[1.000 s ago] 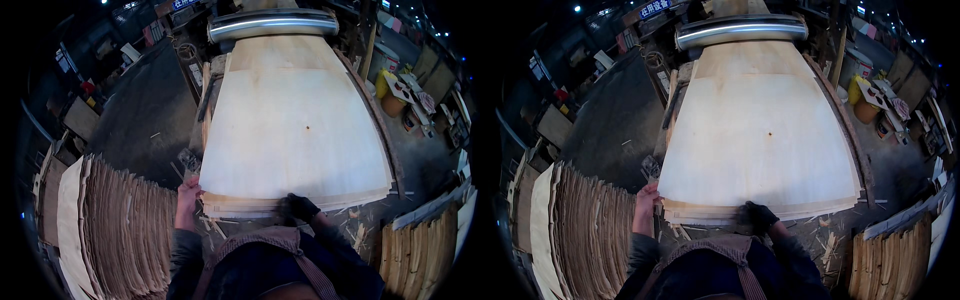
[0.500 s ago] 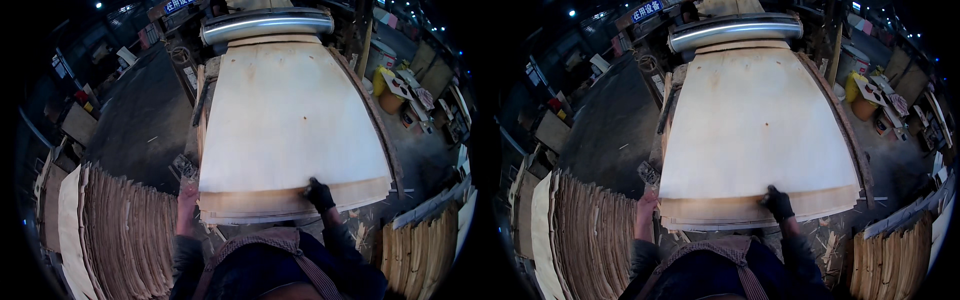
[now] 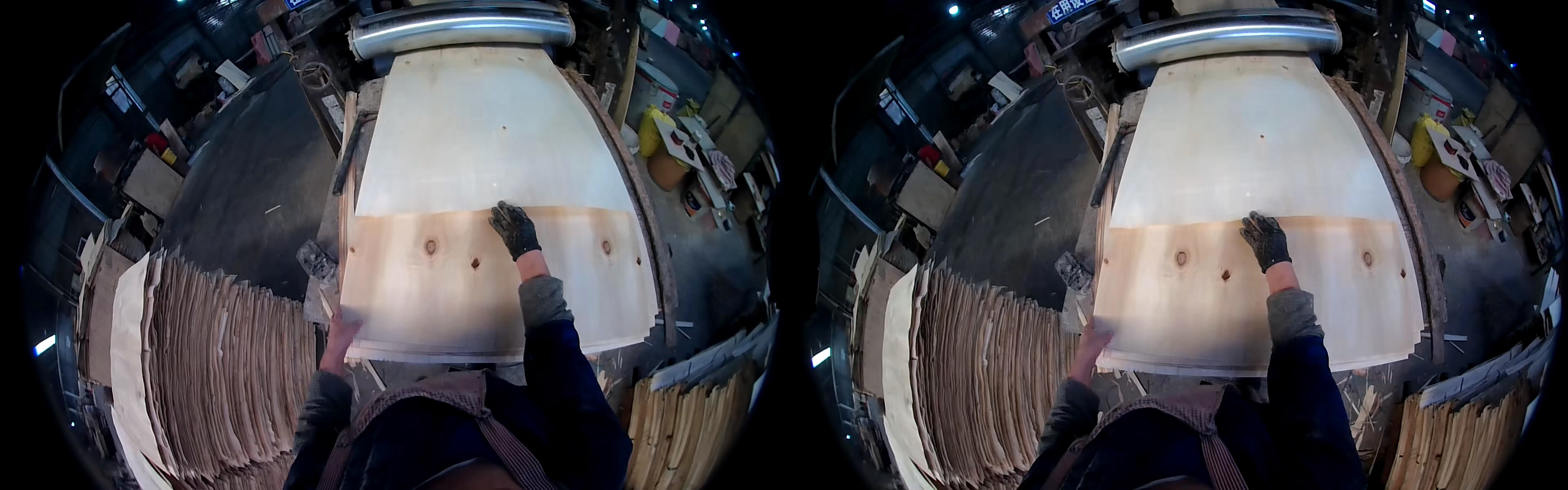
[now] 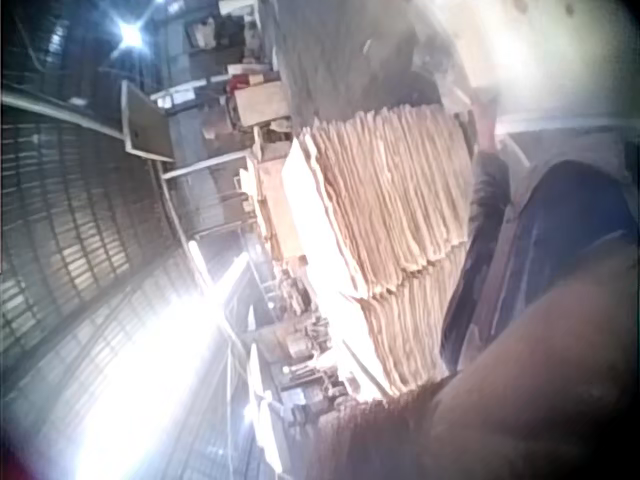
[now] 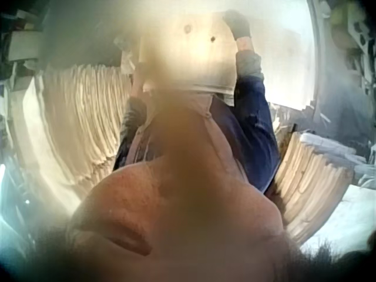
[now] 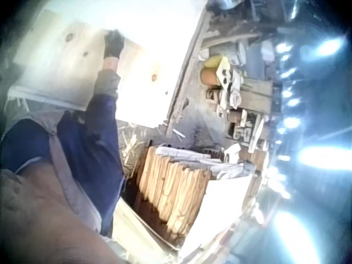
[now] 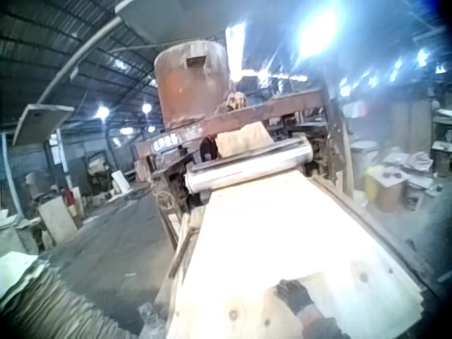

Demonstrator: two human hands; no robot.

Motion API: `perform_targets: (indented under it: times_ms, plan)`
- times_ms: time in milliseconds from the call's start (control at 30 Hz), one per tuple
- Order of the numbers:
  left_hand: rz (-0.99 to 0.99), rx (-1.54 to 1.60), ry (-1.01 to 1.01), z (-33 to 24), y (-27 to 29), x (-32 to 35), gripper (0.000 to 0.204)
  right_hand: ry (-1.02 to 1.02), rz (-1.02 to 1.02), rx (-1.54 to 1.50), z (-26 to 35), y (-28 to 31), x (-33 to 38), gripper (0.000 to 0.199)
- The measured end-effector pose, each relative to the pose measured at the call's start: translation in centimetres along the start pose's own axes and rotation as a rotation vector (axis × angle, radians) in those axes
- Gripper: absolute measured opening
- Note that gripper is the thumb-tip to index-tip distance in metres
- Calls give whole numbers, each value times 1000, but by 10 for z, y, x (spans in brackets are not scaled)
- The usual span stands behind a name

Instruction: The person glues and stacks sheets of wood veneer by feeding them through an industrial roller machine and then placing them onto a large stack.

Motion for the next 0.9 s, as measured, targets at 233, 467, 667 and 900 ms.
perform_targets:
  times_ms: [233,467,667,900]
  plan:
    - [-7,329,60,-22,21,-3,47,-370,72,29,-81,-3,111,27]
    - [32,458,-84,-116,34,26,36,-699,32,152,-117,1,269,29]
    - [77,566,-103,-182,54,43,39,-640,-235,223,-96,47,305,26]
    - [2,657,-52,-166,67,29,46,-101,-125,898,-48,49,284,25]
Point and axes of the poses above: each hand's wrist, its own x-axis away from the middle knuckle, its own y-axis out of the back of the hand, z = x × y, the point moved 8 cm from there along -x, towards the middle knuckle, and after that the axes turned 7 degrees about -z, right-handed, at the moved point
